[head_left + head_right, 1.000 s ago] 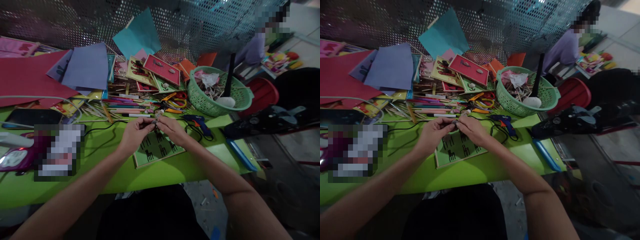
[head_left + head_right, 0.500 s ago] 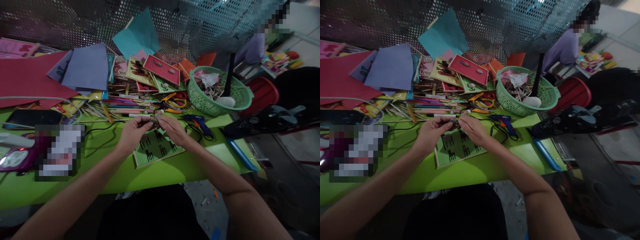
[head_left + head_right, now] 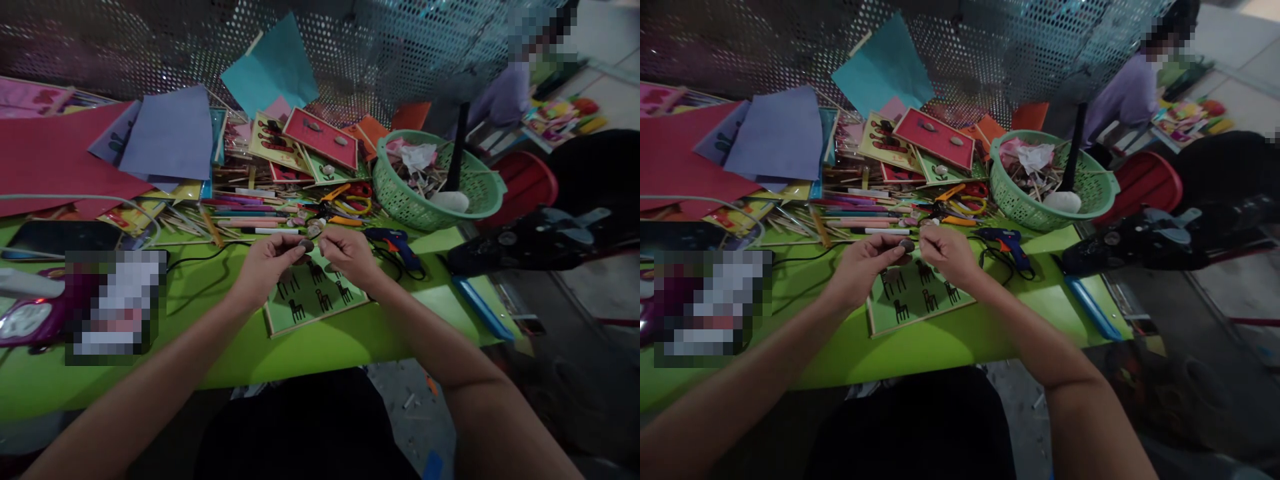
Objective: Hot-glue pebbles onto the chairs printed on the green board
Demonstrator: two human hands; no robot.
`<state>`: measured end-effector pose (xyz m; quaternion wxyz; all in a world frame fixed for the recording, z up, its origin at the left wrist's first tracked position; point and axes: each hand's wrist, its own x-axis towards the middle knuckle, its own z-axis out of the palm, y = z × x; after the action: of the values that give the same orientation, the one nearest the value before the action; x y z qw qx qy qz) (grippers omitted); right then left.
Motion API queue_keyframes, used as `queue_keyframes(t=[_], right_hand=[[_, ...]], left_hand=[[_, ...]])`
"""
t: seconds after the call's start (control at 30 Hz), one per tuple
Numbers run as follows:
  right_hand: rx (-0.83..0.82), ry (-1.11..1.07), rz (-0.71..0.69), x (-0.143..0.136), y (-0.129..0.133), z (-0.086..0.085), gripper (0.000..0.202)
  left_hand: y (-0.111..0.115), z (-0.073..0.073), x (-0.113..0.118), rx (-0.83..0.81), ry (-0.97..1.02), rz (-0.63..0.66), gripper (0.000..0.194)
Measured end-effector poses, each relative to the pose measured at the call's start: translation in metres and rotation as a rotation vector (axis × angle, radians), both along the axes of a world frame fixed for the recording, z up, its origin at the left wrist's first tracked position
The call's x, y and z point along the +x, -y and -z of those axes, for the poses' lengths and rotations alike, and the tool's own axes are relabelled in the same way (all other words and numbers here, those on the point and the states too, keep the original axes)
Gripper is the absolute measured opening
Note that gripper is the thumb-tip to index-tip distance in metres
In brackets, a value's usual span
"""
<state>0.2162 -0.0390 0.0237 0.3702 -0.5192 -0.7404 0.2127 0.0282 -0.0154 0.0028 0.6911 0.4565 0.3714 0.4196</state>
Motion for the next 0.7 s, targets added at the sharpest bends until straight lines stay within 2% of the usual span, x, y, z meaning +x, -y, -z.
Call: queue_keyframes(t=[0.17, 0.37, 0.47, 0.7], right_hand=[[-0.017, -0.113, -0.007, 0.0034, 0.0004, -0.0034, 0.025], [0.031, 0.086, -0.066, 0.0025, -0.0004, 0.0015, 0.027], [0.042, 0.115, -0.097, 0.0008, -0.0011, 0.0033, 0.024], [-0.051, -0.054, -0.028, 0.0000, 0.0017, -0.0031, 0.017]], left_hand=[[-0.0018, -0.0007, -0.0024, -0.023, 0.018, 0.001, 0.038], [-0.0020, -0.0003, -0.0028, -0.030, 0.034, 0.006, 0.038], [-0.0022, 0.0014, -0.0023, -0.012, 0.042, 0.023, 0.035], [-0.0017, -0.0009, -0.0019, -0.061, 0.052, 0.040, 0.036]])
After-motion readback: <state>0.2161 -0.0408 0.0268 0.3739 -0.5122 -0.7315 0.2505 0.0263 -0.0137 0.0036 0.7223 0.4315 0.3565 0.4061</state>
